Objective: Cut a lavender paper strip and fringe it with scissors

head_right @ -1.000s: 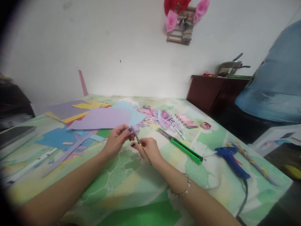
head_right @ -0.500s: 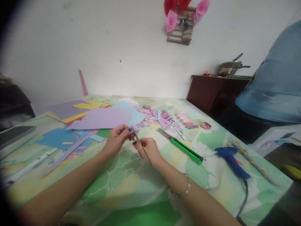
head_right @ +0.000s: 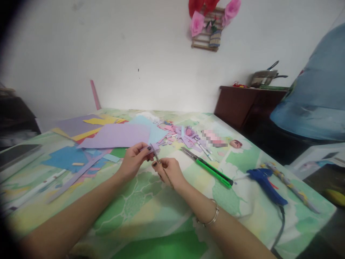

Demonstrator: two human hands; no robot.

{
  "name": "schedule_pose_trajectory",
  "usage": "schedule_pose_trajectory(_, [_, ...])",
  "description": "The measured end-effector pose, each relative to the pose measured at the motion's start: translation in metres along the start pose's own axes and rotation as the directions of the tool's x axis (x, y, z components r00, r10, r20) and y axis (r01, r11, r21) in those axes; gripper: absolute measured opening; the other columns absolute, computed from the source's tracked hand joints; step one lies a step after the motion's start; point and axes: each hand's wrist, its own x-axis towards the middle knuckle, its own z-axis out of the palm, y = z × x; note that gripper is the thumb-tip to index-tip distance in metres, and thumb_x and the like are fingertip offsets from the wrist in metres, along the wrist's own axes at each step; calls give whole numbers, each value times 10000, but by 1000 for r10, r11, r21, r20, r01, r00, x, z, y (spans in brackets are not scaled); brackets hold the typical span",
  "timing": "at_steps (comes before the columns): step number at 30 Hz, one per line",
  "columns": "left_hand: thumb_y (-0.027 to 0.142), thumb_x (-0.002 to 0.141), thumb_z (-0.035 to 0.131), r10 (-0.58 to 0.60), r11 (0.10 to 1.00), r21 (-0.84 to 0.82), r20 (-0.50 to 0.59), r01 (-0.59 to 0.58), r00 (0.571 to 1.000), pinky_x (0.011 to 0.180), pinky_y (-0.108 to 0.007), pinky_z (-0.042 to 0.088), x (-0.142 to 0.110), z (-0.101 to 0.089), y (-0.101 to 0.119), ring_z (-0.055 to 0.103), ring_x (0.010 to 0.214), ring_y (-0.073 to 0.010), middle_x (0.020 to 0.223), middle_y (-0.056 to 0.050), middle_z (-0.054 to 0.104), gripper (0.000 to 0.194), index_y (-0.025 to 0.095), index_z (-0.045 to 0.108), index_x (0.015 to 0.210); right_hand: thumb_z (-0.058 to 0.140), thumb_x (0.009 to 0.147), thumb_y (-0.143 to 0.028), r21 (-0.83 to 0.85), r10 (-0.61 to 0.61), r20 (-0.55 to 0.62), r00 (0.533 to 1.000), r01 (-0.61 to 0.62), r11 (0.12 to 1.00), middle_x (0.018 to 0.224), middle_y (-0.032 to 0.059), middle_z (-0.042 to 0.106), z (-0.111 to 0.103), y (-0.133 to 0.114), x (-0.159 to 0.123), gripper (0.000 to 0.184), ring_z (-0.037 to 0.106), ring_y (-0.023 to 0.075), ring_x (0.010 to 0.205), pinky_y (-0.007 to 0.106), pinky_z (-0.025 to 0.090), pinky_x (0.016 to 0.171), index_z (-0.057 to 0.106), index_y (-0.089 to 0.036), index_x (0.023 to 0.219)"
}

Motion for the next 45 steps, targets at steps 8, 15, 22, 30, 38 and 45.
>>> schedule_pose_trajectory(8, [271,763,592,12,1000,-16,23,-11,1000,549,-238,391,0,1,0,547,541,-109,584,10,585,154,153,546,675,551,748,-564,-95,1,-42,999,-5,995,400,-43,404,0,2,1,450,334,67,336,200,271,362,427,-183,541])
schedule_pose_trajectory(15, [278,771,596,5,1000,-24,28,-5,1000,554,-240,390,0,0,0,546,550,-109,600,3,588,163,148,542,689,568,758,-504,-117,-12,-57,998,5,993,396,-41,412,-1,4,1,425,349,67,332,196,275,361,419,-183,523])
schedule_pose_trajectory(22, [273,776,596,13,999,-31,38,-12,999,556,-239,392,0,0,-2,545,549,-108,593,6,583,165,149,537,686,556,756,-512,-115,-2,-58,998,-4,993,391,-38,417,0,3,1,435,357,68,326,198,288,361,411,-185,510])
schedule_pose_trajectory(30, [267,787,585,19,1000,-26,43,-18,999,556,-241,392,-1,-1,-2,546,552,-109,601,4,584,163,145,536,690,569,747,-495,-140,12,-63,998,-20,990,387,-42,415,0,2,2,429,354,63,329,192,287,368,406,-182,502])
schedule_pose_trajectory(38, [250,783,586,21,999,-28,37,-20,999,556,-243,393,1,-1,-2,546,549,-108,597,6,585,143,143,543,698,573,747,-517,-105,-7,-44,999,2,994,393,-44,403,-1,3,1,436,346,64,330,195,270,361,405,-184,520])
schedule_pose_trajectory(45, [246,786,575,33,999,-19,23,-33,999,543,-237,389,1,-1,-1,546,541,-105,583,14,574,149,146,540,681,537,729,-622,23,-4,5,1000,4,1000,397,-60,356,1,0,-1,480,292,59,333,203,222,347,464,-171,581])
